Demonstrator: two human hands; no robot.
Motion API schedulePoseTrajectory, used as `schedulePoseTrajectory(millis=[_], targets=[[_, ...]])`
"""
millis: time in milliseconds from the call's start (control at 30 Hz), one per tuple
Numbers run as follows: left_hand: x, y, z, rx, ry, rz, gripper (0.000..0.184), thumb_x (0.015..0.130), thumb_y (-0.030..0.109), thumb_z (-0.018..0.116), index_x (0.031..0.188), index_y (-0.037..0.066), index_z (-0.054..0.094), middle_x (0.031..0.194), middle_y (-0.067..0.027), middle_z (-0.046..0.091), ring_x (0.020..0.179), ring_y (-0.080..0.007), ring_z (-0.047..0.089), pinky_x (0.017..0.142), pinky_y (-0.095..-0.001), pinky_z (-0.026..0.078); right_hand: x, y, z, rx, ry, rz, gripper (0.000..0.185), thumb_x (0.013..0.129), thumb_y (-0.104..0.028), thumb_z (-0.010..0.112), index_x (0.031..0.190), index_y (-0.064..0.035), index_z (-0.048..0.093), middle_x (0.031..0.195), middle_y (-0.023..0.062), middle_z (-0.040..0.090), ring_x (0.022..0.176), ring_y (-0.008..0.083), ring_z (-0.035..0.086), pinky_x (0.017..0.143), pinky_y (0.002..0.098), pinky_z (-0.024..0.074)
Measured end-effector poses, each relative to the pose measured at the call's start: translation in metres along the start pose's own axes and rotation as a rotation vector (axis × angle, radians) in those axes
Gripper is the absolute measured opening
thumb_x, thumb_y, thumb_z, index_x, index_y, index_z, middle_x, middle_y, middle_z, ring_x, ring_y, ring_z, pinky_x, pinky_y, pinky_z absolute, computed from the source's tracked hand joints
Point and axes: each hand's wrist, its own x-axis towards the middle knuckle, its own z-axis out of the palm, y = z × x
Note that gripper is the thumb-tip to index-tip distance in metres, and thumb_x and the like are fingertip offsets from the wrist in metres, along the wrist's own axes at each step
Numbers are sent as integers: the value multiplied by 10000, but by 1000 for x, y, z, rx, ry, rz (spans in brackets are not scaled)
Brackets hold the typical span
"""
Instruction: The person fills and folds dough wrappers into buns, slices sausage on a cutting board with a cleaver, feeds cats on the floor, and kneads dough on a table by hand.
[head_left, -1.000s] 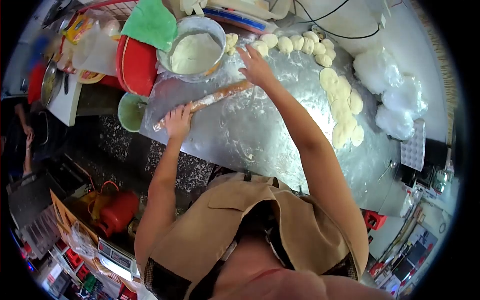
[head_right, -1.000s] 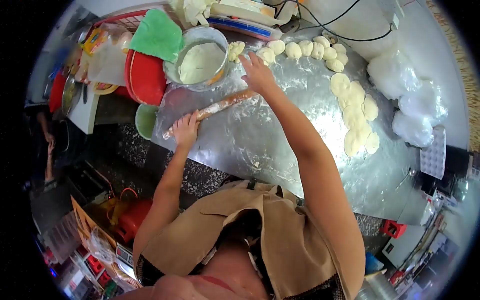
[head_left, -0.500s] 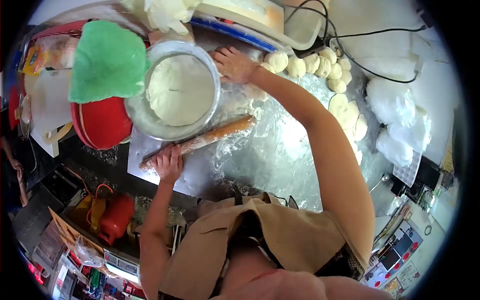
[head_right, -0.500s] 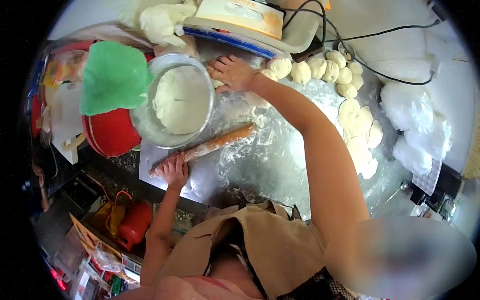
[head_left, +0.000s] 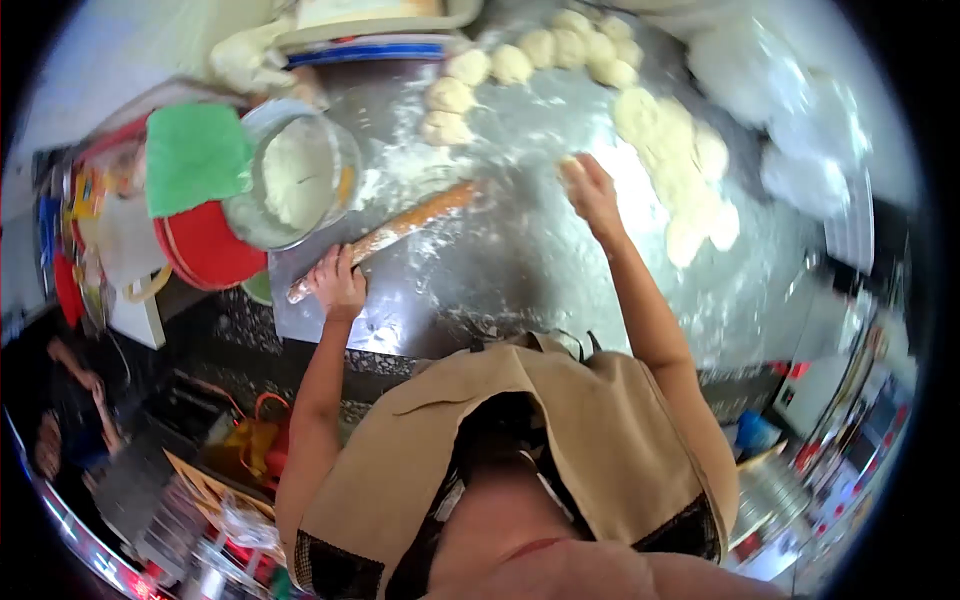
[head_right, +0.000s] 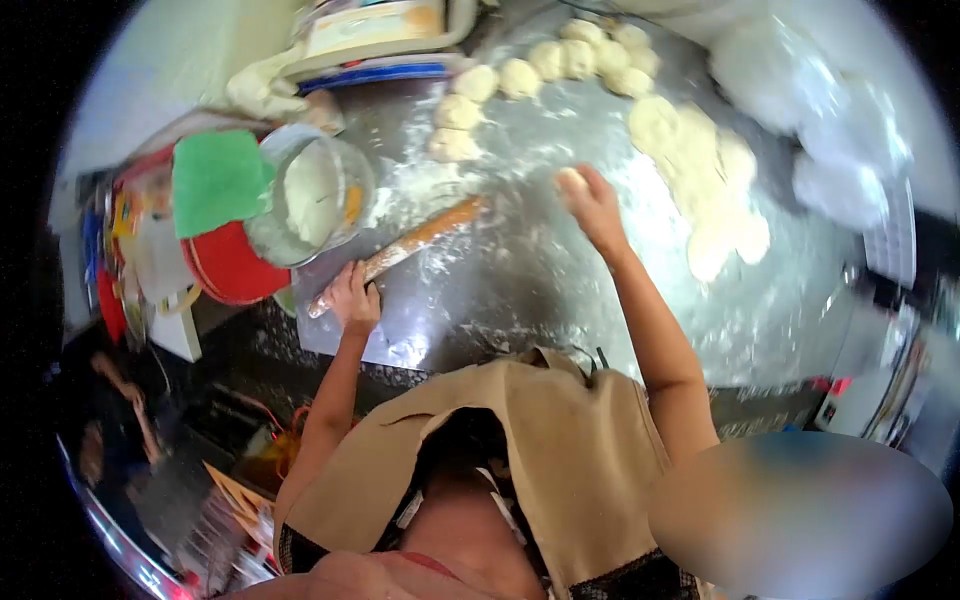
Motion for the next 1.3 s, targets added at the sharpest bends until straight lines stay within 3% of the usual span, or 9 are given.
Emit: schedulePoseTrajectory(millis=[67, 200, 367, 500, 733, 900, 1033, 1133, 1300], targets=[[8, 24, -13, -64, -27, 80, 543, 768, 255, 573, 1279, 110, 463, 1304, -129, 430, 1199, -316, 382, 1008, -500, 232, -59, 34, -54, 642, 268, 250, 331, 885, -418, 552, 872, -88, 567, 698, 31, 564, 582, 127, 532, 490, 261, 426], [31, 132, -23, -352, 128, 314, 554, 779, 225, 611, 1290, 94, 443, 1350, -202, 348, 1228, -377, 325, 1003, -536, 220, -139, 114, -120, 891, 697, 169, 242, 910, -325, 497, 877, -89, 541, 725, 42, 569, 591, 143, 534, 500, 290, 433], [72, 291, -15, -464, 58, 642, 481, 779, 196, 621, 1237, 113, 501, 1299, -156, 420, 1192, -335, 385, 986, -508, 285, -129, 154, -123, -207, 964, -349, 204, 770, -210, 614, 914, -75, 564, 896, 100, 570, 869, 268, 551, 751, 338, 434], [120, 383, -24, -504, -13, 761, 433, 782, 178, 614, 1202, 113, 534, 1285, -144, 441, 1173, -328, 416, 989, -482, 307, -127, 183, -126, -677, 678, -387, 286, 722, -237, 666, 979, -126, 607, 1067, 121, 553, 1043, 319, 491, 881, 418, 382], [254, 446, 20, -747, -21, 242, 495, 775, 192, 633, 1198, -22, 491, 1228, -243, 479, 1172, -402, 402, 998, -454, 323, -72, 196, -323, -544, 1208, -138, 434, 760, -214, 656, 1094, 33, 532, 1068, 211, 554, 1027, 364, 486, 891, 433, 371], [325, 450, 70, -602, 47, 44, 625, 718, 259, 721, 1183, -70, 462, 1180, -270, 488, 1156, -385, 413, 993, -445, 330, -18, 194, -377, -492, 1058, 166, 618, 630, -228, 766, 1110, 76, 525, 1033, 275, 572, 1016, 398, 536, 882, 403, 435], [336, 452, 80, -696, -9, -94, 722, 609, 318, 824, 1103, -70, 469, 1115, -248, 514, 1037, -331, 499, 906, -401, 400, -13, 186, -387, -401, 727, 325, 451, 676, -220, 742, 1026, 30, 606, 942, 198, 644, 912, 338, 619, 795, 383, 489], [339, 443, 100, -852, -71, -211, 734, 550, 333, 862, 1047, -50, 480, 1046, -203, 555, 879, -285, 573, 767, -360, 463, -19, 146, -376, -503, 607, -22, 383, 719, -239, 712, 1019, -16, 627, 879, 157, 650, 813, 289, 621, 748, 362, 487], [334, 444, 102, -684, -208, -169, 535, 603, 344, 833, 887, -25, 571, 792, -100, 621, 722, -193, 593, 672, -321, 468, 37, 83, -387, -209, 239, -17, 361, 740, -255, 699, 1004, -21, 623, 840, 122, 638, 759, 241, 584, 712, 332, 459]])
